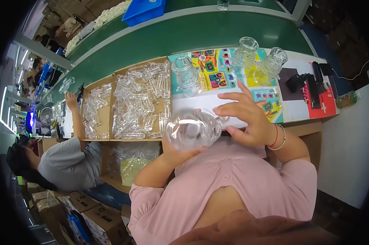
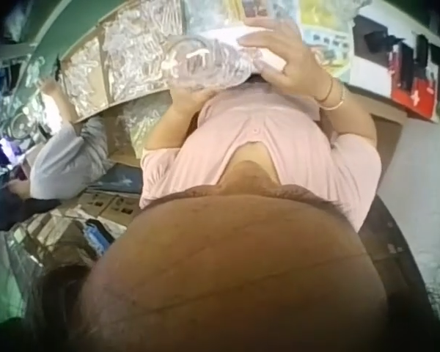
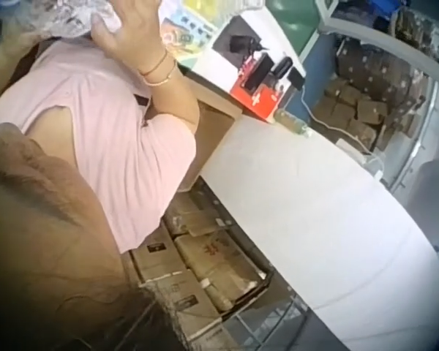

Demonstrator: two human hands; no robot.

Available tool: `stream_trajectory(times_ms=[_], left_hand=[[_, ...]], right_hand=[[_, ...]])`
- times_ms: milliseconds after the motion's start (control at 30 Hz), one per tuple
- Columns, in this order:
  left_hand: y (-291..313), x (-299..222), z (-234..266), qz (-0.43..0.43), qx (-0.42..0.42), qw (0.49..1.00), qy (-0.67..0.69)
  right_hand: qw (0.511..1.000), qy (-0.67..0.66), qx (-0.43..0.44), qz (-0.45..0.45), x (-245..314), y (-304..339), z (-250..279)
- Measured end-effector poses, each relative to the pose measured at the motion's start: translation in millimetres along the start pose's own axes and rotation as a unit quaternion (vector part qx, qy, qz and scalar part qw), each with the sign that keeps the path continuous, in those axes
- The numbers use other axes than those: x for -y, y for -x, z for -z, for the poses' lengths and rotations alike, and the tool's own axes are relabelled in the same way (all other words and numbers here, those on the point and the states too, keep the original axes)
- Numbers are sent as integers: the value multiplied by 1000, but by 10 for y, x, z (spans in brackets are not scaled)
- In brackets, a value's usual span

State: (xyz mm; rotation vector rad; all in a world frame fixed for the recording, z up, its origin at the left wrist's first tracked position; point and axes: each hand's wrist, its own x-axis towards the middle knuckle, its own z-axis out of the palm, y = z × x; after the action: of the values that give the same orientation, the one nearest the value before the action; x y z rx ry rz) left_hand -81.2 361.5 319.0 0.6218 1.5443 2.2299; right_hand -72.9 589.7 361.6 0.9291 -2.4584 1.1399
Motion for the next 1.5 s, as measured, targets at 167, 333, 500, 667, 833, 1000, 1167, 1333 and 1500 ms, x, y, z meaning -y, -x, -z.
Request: stream_trajectory(times_ms=[167,333,500,667,833,1000,1167,1333,1500], left_hand=[[-75,6,189,-395,74,824,-399],[-73,-130,305,-416,144,744,-503],[-336,-290,826,-379,-53,822,-423],[-1648,-610,1520,-317,-274,841,-341],[-2667,-225,2117,-76,-253,869,-418],[-3073,431,2704,-6,-223,897,-382],[-2899,479,2683,-67,-192,698,-687],[-2123,-341,2906,18,-251,626,-738],[-736,-593,3828,188,-439,491,-728]], right_hand=[[993,68,-62,77,-32,-27,-152],[991,26,-68,115,-166,-13,-216],[992,-55,-107,-25,-393,201,-162],[987,74,-70,-126,-671,697,-337],[968,179,-57,-164,-852,874,-588],[976,156,-31,-147,-905,807,-586],[973,175,-13,-152,-866,764,-594],[975,167,-1,-148,-905,771,-607],[972,185,-2,-141,-865,739,-621]])
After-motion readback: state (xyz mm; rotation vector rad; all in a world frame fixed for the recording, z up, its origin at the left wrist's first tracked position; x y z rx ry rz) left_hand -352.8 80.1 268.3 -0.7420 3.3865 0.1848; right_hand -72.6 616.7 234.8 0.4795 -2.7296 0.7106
